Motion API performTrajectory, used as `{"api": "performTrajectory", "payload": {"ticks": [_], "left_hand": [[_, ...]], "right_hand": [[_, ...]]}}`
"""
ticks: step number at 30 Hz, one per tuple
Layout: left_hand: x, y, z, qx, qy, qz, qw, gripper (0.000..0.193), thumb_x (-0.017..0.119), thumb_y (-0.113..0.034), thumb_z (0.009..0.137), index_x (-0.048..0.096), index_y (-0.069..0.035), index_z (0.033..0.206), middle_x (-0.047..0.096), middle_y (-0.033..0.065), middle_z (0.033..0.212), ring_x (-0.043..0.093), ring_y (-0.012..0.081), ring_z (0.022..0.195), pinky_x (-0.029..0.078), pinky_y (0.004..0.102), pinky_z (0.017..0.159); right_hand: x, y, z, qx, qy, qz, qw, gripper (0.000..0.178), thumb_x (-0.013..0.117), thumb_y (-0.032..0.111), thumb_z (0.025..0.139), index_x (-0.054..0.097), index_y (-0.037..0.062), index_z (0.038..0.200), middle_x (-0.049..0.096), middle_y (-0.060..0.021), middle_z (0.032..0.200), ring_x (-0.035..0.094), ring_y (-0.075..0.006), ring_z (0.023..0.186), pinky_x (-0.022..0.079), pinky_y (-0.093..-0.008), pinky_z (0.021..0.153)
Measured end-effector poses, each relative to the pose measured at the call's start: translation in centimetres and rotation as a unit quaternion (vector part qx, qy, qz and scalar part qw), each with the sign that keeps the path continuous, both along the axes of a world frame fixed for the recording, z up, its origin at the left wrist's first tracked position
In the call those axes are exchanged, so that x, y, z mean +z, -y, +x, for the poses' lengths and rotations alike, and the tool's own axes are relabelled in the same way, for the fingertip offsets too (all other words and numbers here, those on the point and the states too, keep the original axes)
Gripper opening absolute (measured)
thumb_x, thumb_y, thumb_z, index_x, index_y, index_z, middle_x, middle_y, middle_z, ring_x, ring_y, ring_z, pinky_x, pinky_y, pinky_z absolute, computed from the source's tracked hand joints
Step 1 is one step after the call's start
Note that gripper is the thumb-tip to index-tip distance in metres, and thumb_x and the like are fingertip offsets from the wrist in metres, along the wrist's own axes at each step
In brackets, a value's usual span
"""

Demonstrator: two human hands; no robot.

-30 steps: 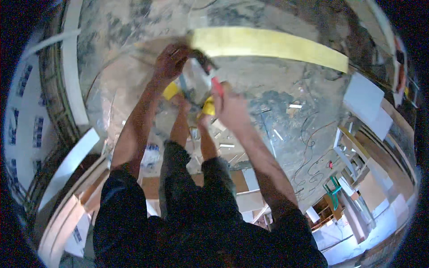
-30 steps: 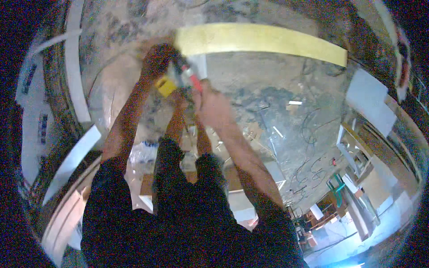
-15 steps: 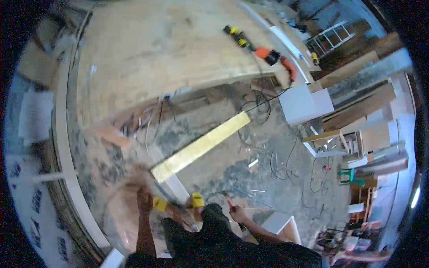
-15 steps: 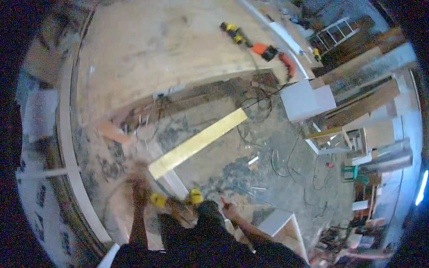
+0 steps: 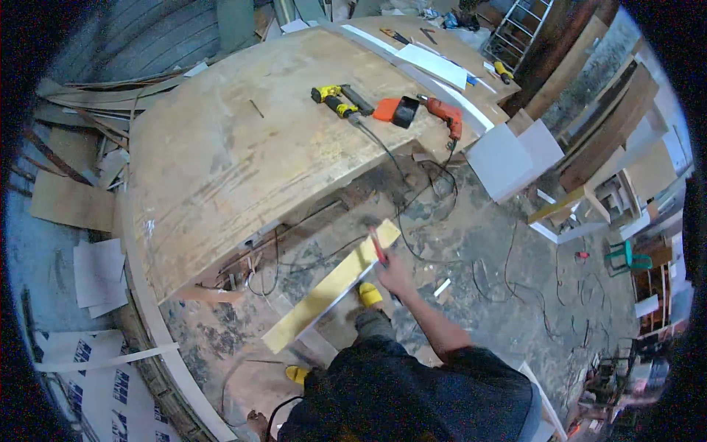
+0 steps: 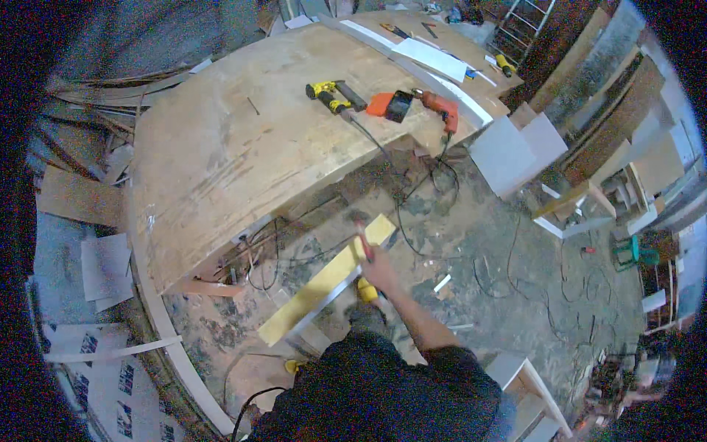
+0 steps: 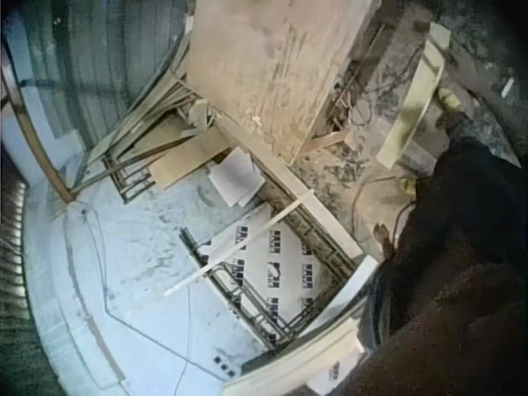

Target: The person aligns wooden panels and attaches them together using a drill and then a hammer with nails.

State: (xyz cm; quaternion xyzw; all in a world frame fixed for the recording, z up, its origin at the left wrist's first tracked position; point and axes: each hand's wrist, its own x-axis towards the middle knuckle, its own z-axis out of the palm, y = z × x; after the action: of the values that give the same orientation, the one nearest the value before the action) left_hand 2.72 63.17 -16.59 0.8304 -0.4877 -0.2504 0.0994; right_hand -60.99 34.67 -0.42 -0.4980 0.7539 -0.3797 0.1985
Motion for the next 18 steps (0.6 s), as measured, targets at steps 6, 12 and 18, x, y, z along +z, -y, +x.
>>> {"api": "performTrajectory", "payload": {"ticks": [6,12,18], "left_hand": [[-1.4,4.9,-19.8,0.188,-0.316,-0.041,0.929,0.033,0.064,-0.007,0.087,0.059,0.0,0.118,0.064,0.0096,0.091,0.057,0.0138,0.065,0.045,0.0264,0.054],[4.1,5.8,-31.1,0.202,-0.245,-0.091,0.944,0.028,0.064,-0.01,0.087,0.062,-0.001,0.114,0.065,0.0105,0.096,0.061,0.0147,0.072,0.05,0.0273,0.061],[5.0,-0.2,-30.9,0.24,-0.246,0.051,0.938,0.026,0.059,-0.008,0.089,0.063,-0.002,0.114,0.064,0.0071,0.092,0.061,0.0144,0.082,0.05,0.0257,0.071]], "right_hand": [[2.0,26.3,-14.5,0.143,-0.098,0.103,0.979,0.037,0.059,0.027,0.086,0.058,0.0019,0.113,0.064,-0.0251,0.102,0.063,-0.0408,0.093,0.051,-0.045,0.08],[4.8,31.4,-34.6,-0.088,-0.357,0.08,0.926,0.036,0.062,0.033,0.086,0.065,-0.002,0.094,0.066,-0.0236,0.094,0.065,-0.0388,0.086,0.05,-0.0462,0.076],[-0.9,32.1,-51.9,-0.213,-0.297,0.182,0.913,0.064,0.067,0.047,0.08,0.053,0.0045,0.126,0.065,-0.0173,0.114,0.062,-0.0344,0.105,0.049,-0.0424,0.09]]}}
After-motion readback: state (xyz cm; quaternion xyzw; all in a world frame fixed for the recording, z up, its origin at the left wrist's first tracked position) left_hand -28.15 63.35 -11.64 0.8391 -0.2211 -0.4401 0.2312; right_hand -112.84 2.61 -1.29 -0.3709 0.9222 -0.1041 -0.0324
